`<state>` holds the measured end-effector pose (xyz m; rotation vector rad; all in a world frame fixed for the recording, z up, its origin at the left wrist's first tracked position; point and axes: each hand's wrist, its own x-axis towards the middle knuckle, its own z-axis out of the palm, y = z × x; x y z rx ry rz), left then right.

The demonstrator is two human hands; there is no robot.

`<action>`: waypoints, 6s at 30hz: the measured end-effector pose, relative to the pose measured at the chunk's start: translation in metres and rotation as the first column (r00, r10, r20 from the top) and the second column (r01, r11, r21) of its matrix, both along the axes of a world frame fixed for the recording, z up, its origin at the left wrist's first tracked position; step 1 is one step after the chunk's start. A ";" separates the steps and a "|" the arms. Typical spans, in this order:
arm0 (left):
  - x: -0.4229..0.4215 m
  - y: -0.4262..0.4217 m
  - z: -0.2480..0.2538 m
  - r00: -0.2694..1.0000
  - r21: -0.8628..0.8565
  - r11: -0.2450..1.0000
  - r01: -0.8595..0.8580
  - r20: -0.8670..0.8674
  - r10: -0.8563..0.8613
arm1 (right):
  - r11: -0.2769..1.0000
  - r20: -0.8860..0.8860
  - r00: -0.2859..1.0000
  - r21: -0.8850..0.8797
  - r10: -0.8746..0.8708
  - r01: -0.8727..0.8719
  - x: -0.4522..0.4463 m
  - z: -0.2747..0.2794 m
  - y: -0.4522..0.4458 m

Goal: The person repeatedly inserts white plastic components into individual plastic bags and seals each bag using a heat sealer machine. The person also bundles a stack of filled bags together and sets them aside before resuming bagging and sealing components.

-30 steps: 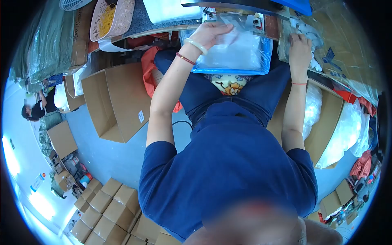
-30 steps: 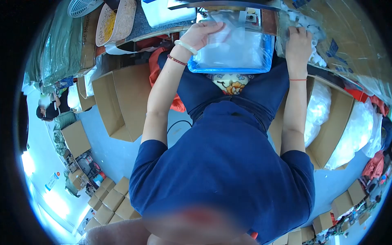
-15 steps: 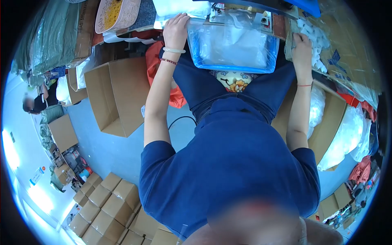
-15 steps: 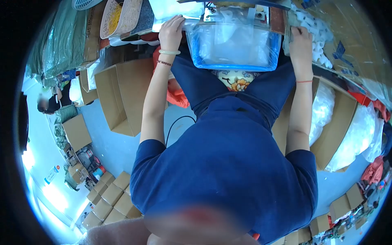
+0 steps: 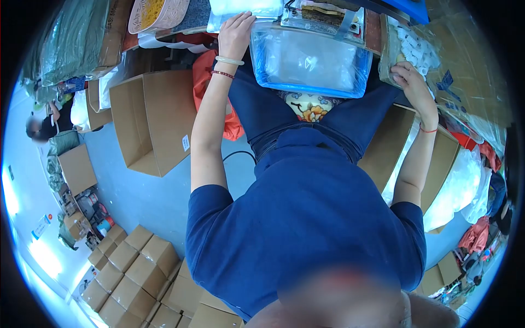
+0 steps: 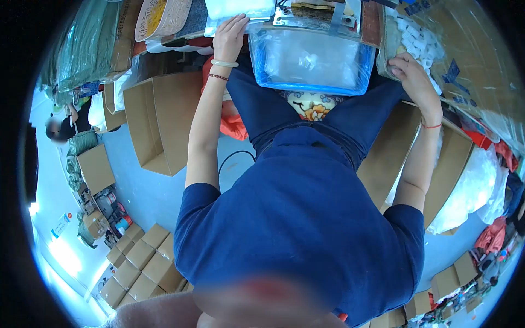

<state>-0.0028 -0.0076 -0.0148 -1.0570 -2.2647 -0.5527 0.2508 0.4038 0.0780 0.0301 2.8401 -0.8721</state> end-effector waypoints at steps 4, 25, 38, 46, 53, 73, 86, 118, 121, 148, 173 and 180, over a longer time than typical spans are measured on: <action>0.006 0.004 0.021 0.995 0.041 0.999 -0.012 0.095 0.008 | 0.996 0.092 0.994 -0.079 0.053 -0.045 -0.005 0.009 0.006; 0.105 0.064 0.100 0.341 0.295 0.955 -0.028 0.901 -0.268 | 0.841 -0.354 0.844 -0.506 -0.403 0.190 -0.030 0.053 -0.146; 0.098 0.062 0.095 -0.172 0.503 0.860 0.083 0.858 -0.485 | 0.973 -0.180 0.967 -0.108 0.181 -0.202 -0.072 0.071 -0.112; 0.071 0.090 0.057 -0.460 0.560 0.778 -0.286 0.632 -0.624 | 0.945 -0.313 0.892 -0.137 -0.326 0.297 -0.062 0.049 -0.081; 0.056 0.109 0.042 -0.426 0.589 0.685 -0.429 0.537 -0.728 | 0.629 -0.443 0.806 0.509 -0.394 0.587 -0.021 -0.018 -0.037; 0.055 0.016 0.079 0.789 0.300 0.948 -0.105 0.605 -0.104 | 0.859 -0.385 0.784 -0.374 -0.487 0.350 -0.013 0.015 -0.076; 0.094 0.042 0.129 0.268 0.306 0.946 0.107 0.907 -0.324 | 0.950 -0.439 0.891 -0.312 -0.114 -0.033 -0.061 0.079 -0.141; 0.024 0.010 0.049 0.918 0.214 0.976 -0.050 0.395 -0.040 | 0.744 -0.229 0.711 -0.115 -0.664 0.658 -0.029 0.005 -0.039; 0.048 0.014 0.072 0.770 0.288 0.949 -0.131 0.632 -0.086 | 0.895 -0.316 0.873 -0.373 -0.371 0.246 -0.016 0.007 -0.062; 0.059 0.094 0.056 -0.498 0.599 0.689 -0.408 0.487 -0.718 | 0.763 -0.461 0.805 0.341 -0.374 0.549 -0.045 0.068 -0.095; 0.069 0.015 0.092 0.473 0.359 0.917 -0.172 0.847 -0.243 | 0.806 -0.305 0.870 -0.570 -0.387 0.158 -0.051 0.030 -0.168; 0.091 0.037 0.119 0.236 0.466 0.884 -0.030 0.863 -0.447 | 0.922 -0.573 0.787 -0.386 -0.228 -0.014 -0.075 0.072 -0.157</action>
